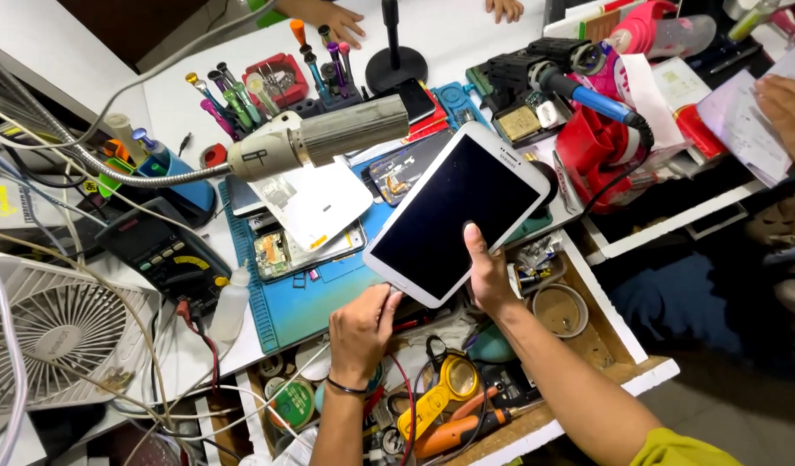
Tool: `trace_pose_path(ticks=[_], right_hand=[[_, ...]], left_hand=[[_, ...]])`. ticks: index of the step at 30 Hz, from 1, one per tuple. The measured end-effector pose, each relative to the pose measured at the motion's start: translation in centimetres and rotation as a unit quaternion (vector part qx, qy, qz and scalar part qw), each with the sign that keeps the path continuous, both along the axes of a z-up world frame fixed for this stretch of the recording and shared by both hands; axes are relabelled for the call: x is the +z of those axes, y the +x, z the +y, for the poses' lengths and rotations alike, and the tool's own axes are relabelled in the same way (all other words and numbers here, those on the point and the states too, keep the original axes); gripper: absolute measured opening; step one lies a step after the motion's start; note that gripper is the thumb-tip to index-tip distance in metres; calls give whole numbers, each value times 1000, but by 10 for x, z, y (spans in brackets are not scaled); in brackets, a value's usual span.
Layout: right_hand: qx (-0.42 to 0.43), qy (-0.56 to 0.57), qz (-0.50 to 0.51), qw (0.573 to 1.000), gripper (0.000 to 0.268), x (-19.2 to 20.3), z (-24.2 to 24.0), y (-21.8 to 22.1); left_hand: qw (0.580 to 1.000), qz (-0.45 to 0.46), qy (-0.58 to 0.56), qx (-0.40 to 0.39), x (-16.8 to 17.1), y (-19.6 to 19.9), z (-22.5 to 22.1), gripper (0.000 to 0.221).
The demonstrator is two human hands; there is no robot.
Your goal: The person is repairing a tablet by prying the case open with a tool and then plugging in a charging cable to test the device.
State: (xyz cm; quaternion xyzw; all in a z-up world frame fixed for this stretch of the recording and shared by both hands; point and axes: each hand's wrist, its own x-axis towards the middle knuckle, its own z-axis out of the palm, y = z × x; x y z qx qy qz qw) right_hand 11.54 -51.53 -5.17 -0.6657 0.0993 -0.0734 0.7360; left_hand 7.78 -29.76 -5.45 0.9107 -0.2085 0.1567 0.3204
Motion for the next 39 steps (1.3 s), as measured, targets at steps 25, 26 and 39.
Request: trace_pose_path(ticks=[25, 26, 39], right_hand=[[-15, 23, -70, 997, 45, 2, 4, 1], [-14, 22, -64, 998, 45, -16, -1, 8], [-118, 75, -112, 984, 52, -22, 3, 10]], left_hand=[[1000, 14, -4, 4, 2, -3, 1, 29], [1000, 20, -5, 6, 0, 0, -3, 29], [944, 112, 129, 282, 71, -10, 58, 64]])
